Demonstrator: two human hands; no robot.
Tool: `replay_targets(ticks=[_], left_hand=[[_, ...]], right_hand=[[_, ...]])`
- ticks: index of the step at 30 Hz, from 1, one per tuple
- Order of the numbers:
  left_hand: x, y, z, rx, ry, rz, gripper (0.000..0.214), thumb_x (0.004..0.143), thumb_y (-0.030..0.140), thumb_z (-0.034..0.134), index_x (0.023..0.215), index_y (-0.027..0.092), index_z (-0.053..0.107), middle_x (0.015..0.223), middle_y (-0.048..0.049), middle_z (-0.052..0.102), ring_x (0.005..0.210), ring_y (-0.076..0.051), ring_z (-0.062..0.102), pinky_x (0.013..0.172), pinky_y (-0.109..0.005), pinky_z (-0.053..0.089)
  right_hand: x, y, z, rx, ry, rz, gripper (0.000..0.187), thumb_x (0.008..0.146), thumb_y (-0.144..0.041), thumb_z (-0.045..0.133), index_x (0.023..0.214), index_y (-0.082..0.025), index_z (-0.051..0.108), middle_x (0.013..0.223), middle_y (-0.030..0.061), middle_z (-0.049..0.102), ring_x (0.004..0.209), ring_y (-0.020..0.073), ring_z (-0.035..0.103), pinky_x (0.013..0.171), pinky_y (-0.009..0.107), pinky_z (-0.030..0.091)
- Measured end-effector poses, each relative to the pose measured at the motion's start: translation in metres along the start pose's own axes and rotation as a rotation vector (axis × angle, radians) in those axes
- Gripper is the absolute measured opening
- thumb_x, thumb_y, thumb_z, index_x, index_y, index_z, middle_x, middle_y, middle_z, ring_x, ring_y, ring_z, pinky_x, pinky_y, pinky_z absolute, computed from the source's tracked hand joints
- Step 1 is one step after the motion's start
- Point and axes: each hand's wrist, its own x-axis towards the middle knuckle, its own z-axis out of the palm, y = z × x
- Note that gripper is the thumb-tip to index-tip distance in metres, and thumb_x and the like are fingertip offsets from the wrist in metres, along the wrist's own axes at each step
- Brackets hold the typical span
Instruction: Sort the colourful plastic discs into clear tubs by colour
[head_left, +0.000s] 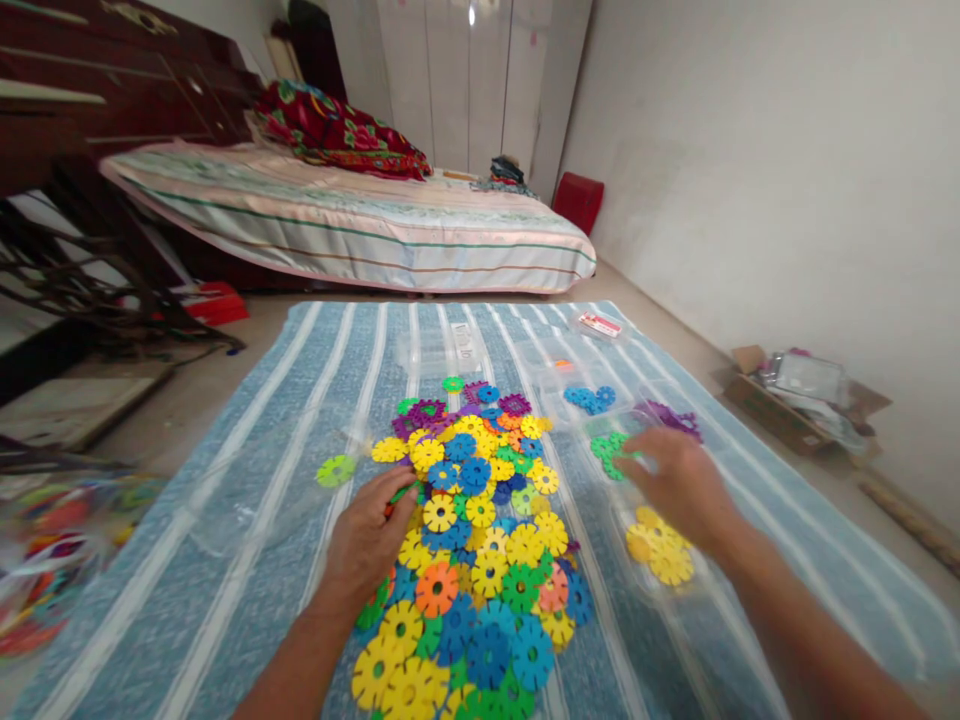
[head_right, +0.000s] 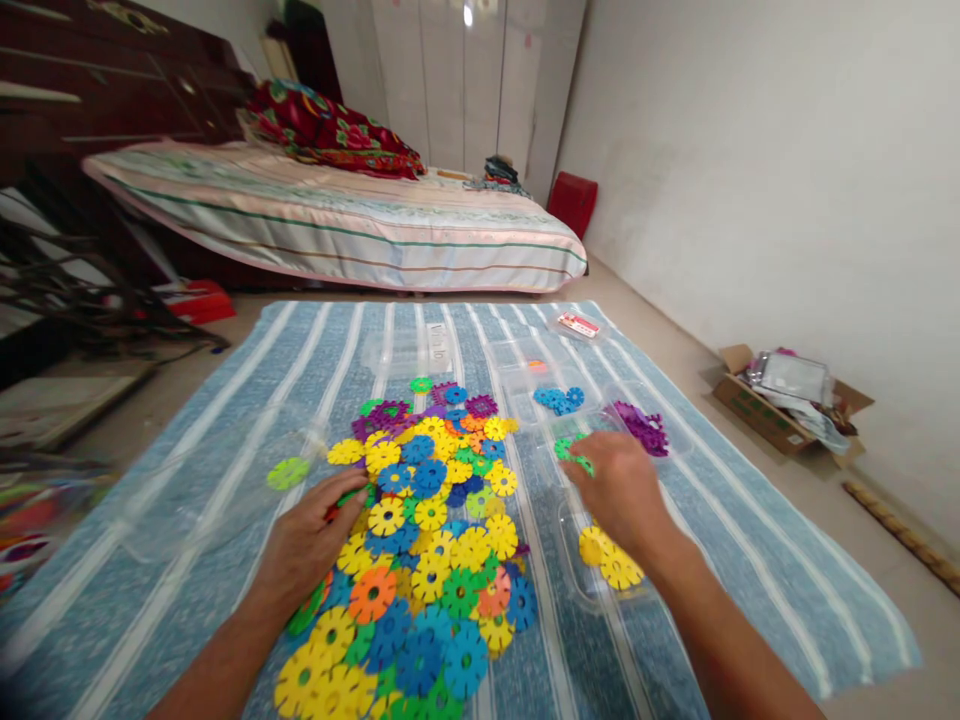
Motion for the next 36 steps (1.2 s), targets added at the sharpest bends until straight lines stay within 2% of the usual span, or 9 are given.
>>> replay_targets(ticks=[2,5,9,12,16,20,23,29,36], left_hand=[[0.000,0.000,0.000,-0.006,-0.014,-0.009,0.035,0.083,0.044,0.045,0.096,0.020,0.066,0.112,-0.0077,0.067,0.108,-0.022,0.060,0.101,-0.038,0.045],[-0.001,0.000,0.001,-0.013,-0.017,-0.027,0.036,0.083,0.044,0.044,0.095,0.018,0.066,0.112,-0.0090,0.067,0.108,-0.023,0.060,0.100,-0.039,0.045],[-0.001,0.002,0.001,-0.002,-0.006,-0.023,0.034,0.083,0.042,0.044,0.094,0.019,0.066,0.111,-0.0086,0.067,0.106,-0.023,0.061,0.099,-0.039,0.046],[-0.001,0.004,0.000,0.007,-0.003,-0.005,0.032,0.083,0.041,0.044,0.094,0.020,0.066,0.110,-0.0077,0.068,0.106,-0.022,0.062,0.098,-0.038,0.047],[-0.002,0.006,-0.002,0.013,0.000,0.010,0.030,0.083,0.039,0.044,0.093,0.021,0.066,0.110,-0.0071,0.068,0.105,-0.022,0.062,0.097,-0.038,0.047],[-0.002,0.006,-0.003,0.016,0.000,0.009,0.028,0.083,0.038,0.045,0.093,0.021,0.066,0.109,-0.0065,0.068,0.105,-0.022,0.062,0.097,-0.038,0.047],[-0.003,0.006,-0.002,0.013,0.002,0.014,0.028,0.082,0.038,0.046,0.093,0.022,0.066,0.109,-0.0058,0.069,0.104,-0.022,0.062,0.098,-0.038,0.047],[-0.002,0.004,-0.001,0.025,0.008,0.004,0.030,0.083,0.040,0.045,0.092,0.021,0.066,0.109,-0.0070,0.069,0.104,-0.022,0.063,0.097,-0.037,0.048],[0.001,-0.004,0.000,0.021,0.020,0.026,0.031,0.083,0.044,0.046,0.093,0.023,0.066,0.111,-0.0053,0.068,0.104,-0.022,0.063,0.098,-0.037,0.047]], right_hand=[[-0.024,-0.035,0.012,-0.012,-0.172,-0.218,0.004,0.076,-0.020,0.068,0.073,-0.018,0.069,0.086,0.0081,0.070,0.095,0.0253,0.061,0.089,0.041,0.044],[-0.046,-0.065,0.034,-0.114,-0.255,-0.303,0.003,0.072,-0.013,0.071,0.071,-0.015,0.071,0.091,0.0131,0.069,0.114,0.0338,0.052,0.100,0.054,0.034],[-0.055,-0.068,0.056,-0.225,-0.273,-0.312,0.014,0.074,-0.005,0.065,0.074,-0.016,0.074,0.091,0.0141,0.069,0.114,0.0351,0.052,0.102,0.058,0.032],[-0.055,-0.065,0.061,-0.194,-0.271,-0.294,0.020,0.071,0.001,0.061,0.070,-0.014,0.073,0.083,0.0145,0.068,0.110,0.0356,0.055,0.102,0.059,0.031],[-0.055,-0.066,0.052,-0.065,-0.255,-0.290,0.018,0.072,-0.001,0.061,0.068,-0.016,0.069,0.076,0.0114,0.066,0.102,0.0322,0.057,0.101,0.058,0.031],[-0.050,-0.065,0.029,0.034,-0.248,-0.304,0.012,0.081,-0.013,0.060,0.071,-0.019,0.064,0.073,0.0048,0.063,0.089,0.0242,0.058,0.101,0.053,0.031],[-0.044,-0.063,0.016,0.139,-0.219,-0.318,0.021,0.090,-0.018,0.050,0.071,-0.020,0.060,0.072,0.0020,0.060,0.079,0.0183,0.057,0.098,0.046,0.034],[-0.041,-0.051,0.011,0.273,-0.184,-0.281,0.025,0.094,-0.022,0.044,0.076,-0.021,0.061,0.076,0.0013,0.064,0.076,0.0155,0.059,0.092,0.039,0.038],[-0.022,0.001,-0.006,0.072,0.130,-0.127,0.029,0.092,-0.032,0.045,0.076,-0.020,0.067,0.080,0.0053,0.069,0.077,0.0178,0.061,0.080,0.033,0.043]])
